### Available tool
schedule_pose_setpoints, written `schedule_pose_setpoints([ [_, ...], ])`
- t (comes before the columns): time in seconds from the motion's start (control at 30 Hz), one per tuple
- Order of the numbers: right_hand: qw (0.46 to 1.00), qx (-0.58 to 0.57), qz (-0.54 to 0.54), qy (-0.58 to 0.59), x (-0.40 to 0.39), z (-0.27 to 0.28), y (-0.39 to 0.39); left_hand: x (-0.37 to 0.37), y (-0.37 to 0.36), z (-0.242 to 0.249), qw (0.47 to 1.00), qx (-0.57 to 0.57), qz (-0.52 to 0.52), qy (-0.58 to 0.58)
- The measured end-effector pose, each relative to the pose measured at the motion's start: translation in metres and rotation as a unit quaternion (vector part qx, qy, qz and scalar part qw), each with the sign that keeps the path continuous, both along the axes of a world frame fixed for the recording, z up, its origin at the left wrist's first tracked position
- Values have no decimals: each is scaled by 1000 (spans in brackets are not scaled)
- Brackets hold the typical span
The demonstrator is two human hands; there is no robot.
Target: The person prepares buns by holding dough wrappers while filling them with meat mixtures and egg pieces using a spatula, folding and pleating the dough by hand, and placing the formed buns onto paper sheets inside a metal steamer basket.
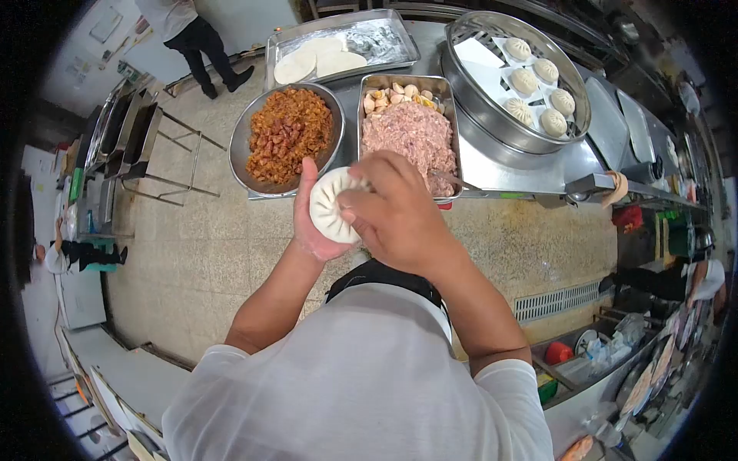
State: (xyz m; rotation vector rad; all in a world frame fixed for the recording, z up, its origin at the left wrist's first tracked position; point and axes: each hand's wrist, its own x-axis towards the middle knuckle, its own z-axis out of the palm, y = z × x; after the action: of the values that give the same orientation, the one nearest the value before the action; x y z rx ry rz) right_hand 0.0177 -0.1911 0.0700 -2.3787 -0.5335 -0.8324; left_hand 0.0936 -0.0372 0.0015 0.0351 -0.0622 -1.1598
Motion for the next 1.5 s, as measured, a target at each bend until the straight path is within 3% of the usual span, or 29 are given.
schedule_pose_setpoints([
  [0.07,999,37,13,11,11,-7,2,5,-2,3,999,-33,40,-9],
  [0.1,901,395,-61,170,20,-10,6,11,-8,-1,999,-34,34,-8],
  [0.13,650,688,-123,296,27,-14,12,19,-17,-9,997,1,74,-5],
  [0.17,652,689,-124,292,35,-34,17,25,-27,-14,993,34,115,-5],
  [0.2,670,717,-59,185,45,-65,20,25,-41,-15,975,78,208,-2],
  [0.23,677,732,10,76,55,-82,24,21,-46,-18,975,74,208,-6],
  [0.27,642,764,14,68,60,-82,31,16,-49,-22,953,126,274,-38],
  [0.3,643,763,15,63,61,-80,34,13,-50,-25,922,177,336,-69],
  [0.37,710,702,-23,55,57,-80,36,14,-56,-25,923,175,333,-83],
  [0.43,681,732,2,33,59,-79,24,20,-66,-18,929,187,273,-166],
  [0.5,571,820,-24,-15,64,-67,13,17,-75,-3,920,196,280,-190],
  [0.53,604,796,-34,-15,59,-60,11,11,-79,7,913,193,325,-153],
  [0.57,603,797,-29,-16,57,-62,10,4,-81,12,901,193,370,-116],
  [0.63,697,716,-49,4,50,-69,9,-3,-81,-5,895,208,375,-121],
  [0.7,708,704,-36,52,40,-73,2,-11,-88,-17,887,171,394,-172],
  [0.77,831,557,-12,4,32,-78,-13,-15,-97,-27,884,159,407,-169],
  [0.83,836,548,14,18,17,-76,-44,-23,-114,-33,893,146,393,-165],
  [0.9,956,281,-37,77,-8,-56,-81,-39,-133,-28,883,187,390,-184],
  [0.97,967,225,-31,113,-32,-44,-120,-54,-160,-26,860,256,359,-256],
  [1.03,956,184,-62,218,-56,-37,-154,-64,-191,-21,874,265,321,-250],
  [1.1,950,201,-68,230,-72,-37,-190,-75,-216,-9,895,285,247,-237],
  [1.17,914,292,-51,276,-83,-44,-232,-83,-236,6,892,280,240,-262],
  [1.2,868,415,1,273,-87,-53,-248,-87,-242,20,884,297,204,-297],
  [1.23,868,416,2,271,-94,-61,-264,-90,-247,29,874,316,165,-331],
  [1.27,756,597,54,264,-101,-62,-274,-90,-255,31,875,319,156,-330],
  [1.3,608,749,102,243,-107,-62,-283,-89,-263,31,875,321,152,-329],
  [1.33,578,768,177,212,-111,-63,-292,-88,-273,32,841,346,110,-402],
  [1.4,554,778,208,209,-114,-65,-303,-82,-294,33,775,389,43,-496],
  [1.5,528,785,248,206,-114,-73,-317,-56,-311,33,771,321,-30,-549],
])
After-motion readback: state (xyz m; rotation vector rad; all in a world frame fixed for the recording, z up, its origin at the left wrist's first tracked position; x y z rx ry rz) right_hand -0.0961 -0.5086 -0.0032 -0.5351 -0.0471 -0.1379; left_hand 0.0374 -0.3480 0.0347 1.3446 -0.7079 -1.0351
